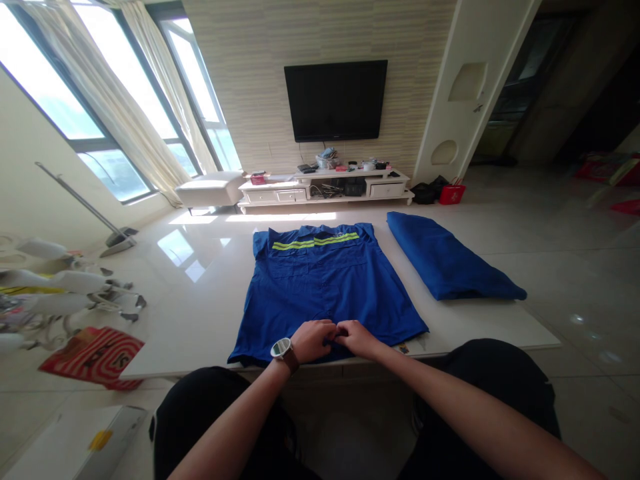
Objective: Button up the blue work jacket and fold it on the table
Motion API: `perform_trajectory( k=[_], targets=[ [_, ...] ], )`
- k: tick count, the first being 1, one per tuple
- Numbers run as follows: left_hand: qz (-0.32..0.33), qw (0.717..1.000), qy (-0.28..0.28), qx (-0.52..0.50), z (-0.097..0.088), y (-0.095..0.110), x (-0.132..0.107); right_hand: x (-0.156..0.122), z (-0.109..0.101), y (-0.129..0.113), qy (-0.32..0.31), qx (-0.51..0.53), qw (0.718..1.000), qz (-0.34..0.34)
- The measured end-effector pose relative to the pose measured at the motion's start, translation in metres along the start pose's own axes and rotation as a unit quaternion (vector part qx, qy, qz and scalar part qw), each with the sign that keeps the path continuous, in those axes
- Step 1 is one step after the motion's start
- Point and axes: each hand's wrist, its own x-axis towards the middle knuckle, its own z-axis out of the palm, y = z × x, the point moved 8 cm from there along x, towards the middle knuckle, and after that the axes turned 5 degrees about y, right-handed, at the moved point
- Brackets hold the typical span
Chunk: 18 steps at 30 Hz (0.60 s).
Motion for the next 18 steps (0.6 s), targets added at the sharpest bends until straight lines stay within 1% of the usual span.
perform_trajectory(
  k=[3, 7, 10, 18],
  targets=[
    [0.017, 1.0, 0.012, 0.005, -0.003, 0.003, 0.0, 0.004, -0.002, 0.005, 0.0, 0.015, 1.0, 0.016],
    [0.03, 0.999, 0.026, 0.0, -0.007, 0.004, 0.0, 0.008, -0.008, 0.012, 0.025, 0.028, 0.998, 0.042],
    [0.034, 0.999, 0.021, -0.008, -0.007, 0.004, 0.001, 0.007, -0.008, 0.014, 0.031, 0.046, 0.997, 0.056],
    [0.043, 0.999, 0.003, -0.019, -0.005, 0.003, 0.004, 0.007, -0.007, 0.014, 0.032, 0.044, 0.997, 0.049]
  ],
)
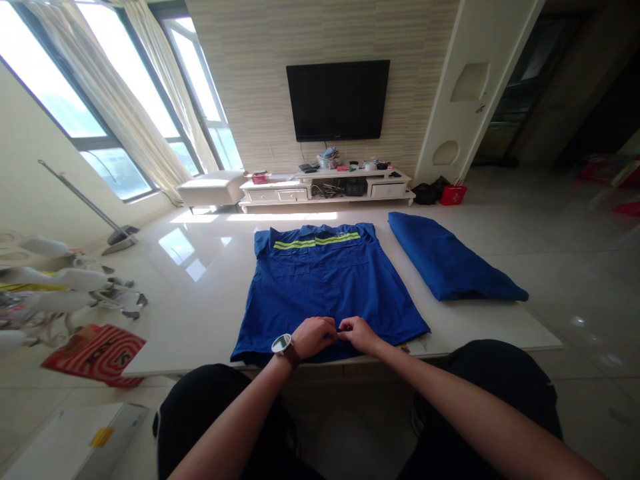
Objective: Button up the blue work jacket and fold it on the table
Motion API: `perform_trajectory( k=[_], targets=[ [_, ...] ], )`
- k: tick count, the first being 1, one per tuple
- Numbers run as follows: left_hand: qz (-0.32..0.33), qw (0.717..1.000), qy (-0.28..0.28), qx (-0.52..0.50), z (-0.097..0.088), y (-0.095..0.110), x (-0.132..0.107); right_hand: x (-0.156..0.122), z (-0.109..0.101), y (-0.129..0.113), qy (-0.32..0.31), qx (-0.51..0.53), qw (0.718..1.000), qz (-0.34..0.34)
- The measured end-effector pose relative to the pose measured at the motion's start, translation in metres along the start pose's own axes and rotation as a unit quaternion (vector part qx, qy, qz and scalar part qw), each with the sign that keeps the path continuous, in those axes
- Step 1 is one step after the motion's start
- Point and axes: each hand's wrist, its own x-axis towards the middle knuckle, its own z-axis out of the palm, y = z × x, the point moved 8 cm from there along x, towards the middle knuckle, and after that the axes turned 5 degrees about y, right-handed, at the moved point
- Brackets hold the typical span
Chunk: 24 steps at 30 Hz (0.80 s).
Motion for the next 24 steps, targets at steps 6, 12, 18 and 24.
perform_trajectory(
  k=[6, 12, 18, 24],
  targets=[
    [-0.021, 1.0, -0.006, 0.0, 0.0, -0.003, -0.002, -0.002, 0.004, 0.002, -0.021, -0.028, 0.999, 0.0],
    [-0.045, 0.999, 0.0, -0.012, -0.002, -0.005, -0.004, -0.003, 0.012, -0.002, -0.094, -0.025, 0.995, -0.025],
    [-0.046, 0.999, 0.001, -0.022, 0.005, -0.006, -0.003, -0.007, 0.013, -0.008, -0.123, -0.059, 0.989, -0.051],
    [-0.059, 0.998, -0.024, -0.019, 0.017, -0.01, -0.002, -0.014, 0.014, -0.023, -0.109, -0.133, 0.979, -0.106]
  ],
)
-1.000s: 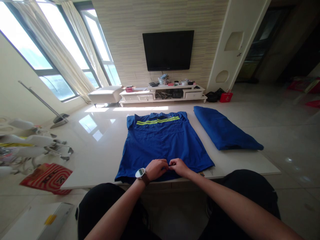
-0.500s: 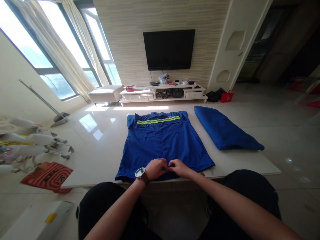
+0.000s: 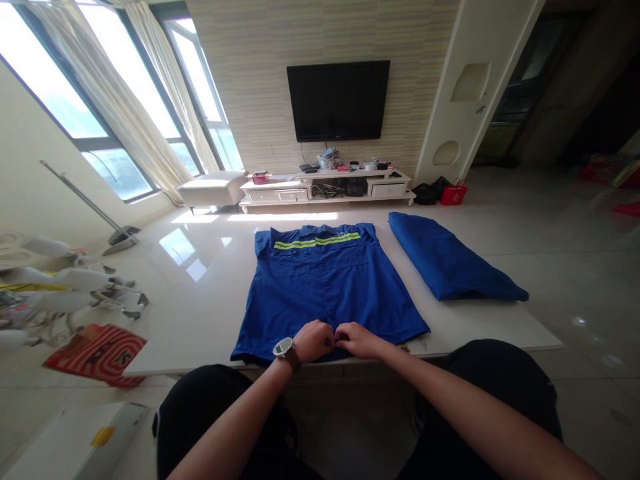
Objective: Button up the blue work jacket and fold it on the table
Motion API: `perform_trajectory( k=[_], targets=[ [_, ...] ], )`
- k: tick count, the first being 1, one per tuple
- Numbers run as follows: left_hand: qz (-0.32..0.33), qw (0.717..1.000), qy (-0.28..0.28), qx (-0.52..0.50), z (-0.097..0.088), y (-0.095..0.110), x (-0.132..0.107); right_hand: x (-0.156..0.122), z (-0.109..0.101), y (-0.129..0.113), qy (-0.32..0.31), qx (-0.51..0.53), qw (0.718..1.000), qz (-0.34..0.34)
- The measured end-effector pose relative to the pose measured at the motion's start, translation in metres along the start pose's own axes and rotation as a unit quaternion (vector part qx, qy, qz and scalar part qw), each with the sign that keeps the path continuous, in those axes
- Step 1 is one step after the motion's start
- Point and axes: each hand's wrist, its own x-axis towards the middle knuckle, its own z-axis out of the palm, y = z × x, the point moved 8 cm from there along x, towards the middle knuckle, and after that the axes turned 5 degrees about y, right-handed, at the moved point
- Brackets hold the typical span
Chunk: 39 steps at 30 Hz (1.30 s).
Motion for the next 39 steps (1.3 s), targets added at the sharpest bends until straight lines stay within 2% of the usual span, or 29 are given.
perform_trajectory(
  k=[8, 16, 26, 34, 39],
  targets=[
    [-0.031, 0.999, 0.006, -0.029, -0.005, -0.002, -0.001, -0.003, -0.001, -0.002, 0.034, -0.008, 0.999, 0.0],
    [-0.07, 0.996, 0.036, -0.05, -0.01, -0.005, -0.002, -0.005, 0.003, -0.008, 0.019, 0.006, 0.997, -0.07],
    [-0.052, 0.995, 0.028, -0.08, -0.001, -0.009, -0.001, -0.006, 0.007, -0.014, 0.013, -0.037, 0.994, -0.098],
    [-0.064, 0.995, 0.027, -0.075, 0.0, -0.013, 0.002, -0.008, 0.004, -0.014, 0.042, -0.088, 0.993, -0.072],
    [-0.067, 0.996, 0.022, -0.057, 0.001, -0.014, 0.002, -0.009, 0.004, -0.014, 0.044, -0.075, 0.994, -0.061]
  ],
)
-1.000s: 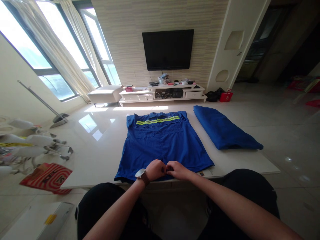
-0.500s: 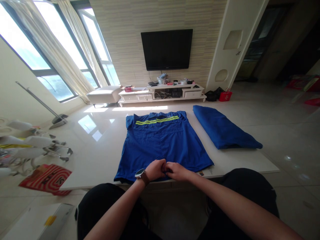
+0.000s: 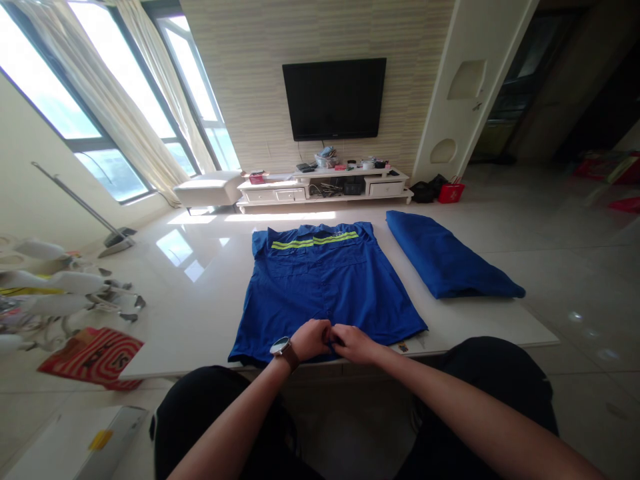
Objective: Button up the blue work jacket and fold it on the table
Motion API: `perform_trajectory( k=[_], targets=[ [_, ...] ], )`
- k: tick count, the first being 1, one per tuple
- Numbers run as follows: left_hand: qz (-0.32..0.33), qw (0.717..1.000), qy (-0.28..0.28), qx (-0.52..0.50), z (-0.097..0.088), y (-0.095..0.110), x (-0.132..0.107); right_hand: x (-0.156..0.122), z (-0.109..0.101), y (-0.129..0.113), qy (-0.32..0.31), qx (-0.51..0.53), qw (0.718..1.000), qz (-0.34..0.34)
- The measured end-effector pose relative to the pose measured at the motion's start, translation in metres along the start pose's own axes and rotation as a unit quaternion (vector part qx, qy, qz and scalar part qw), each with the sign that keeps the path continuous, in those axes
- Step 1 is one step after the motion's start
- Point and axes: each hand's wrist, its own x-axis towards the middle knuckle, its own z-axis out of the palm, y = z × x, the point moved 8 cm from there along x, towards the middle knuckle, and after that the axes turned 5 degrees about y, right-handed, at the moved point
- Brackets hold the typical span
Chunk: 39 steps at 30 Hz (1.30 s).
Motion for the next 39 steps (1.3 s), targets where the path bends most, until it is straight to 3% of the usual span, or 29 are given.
perform_trajectory(
  k=[9, 15, 24, 32, 39],
  targets=[
    [0.007, 1.0, 0.008, 0.006, 0.001, -0.001, 0.0, 0.005, -0.002, -0.001, 0.013, 0.056, 0.998, 0.019],
    [-0.013, 1.0, -0.012, 0.013, 0.003, -0.003, -0.001, 0.005, -0.004, 0.007, 0.03, 0.07, 0.994, 0.073],
    [0.029, 0.999, -0.029, 0.001, 0.003, 0.007, -0.003, 0.005, -0.003, 0.014, 0.041, 0.063, 0.994, 0.083],
    [0.038, 0.998, -0.053, -0.004, 0.004, 0.013, -0.005, 0.004, -0.005, 0.006, 0.016, 0.032, 0.998, 0.06],
    [0.044, 0.994, -0.101, -0.008, 0.016, 0.013, -0.014, -0.001, 0.003, -0.008, -0.078, 0.061, 0.993, 0.063]
  ],
)
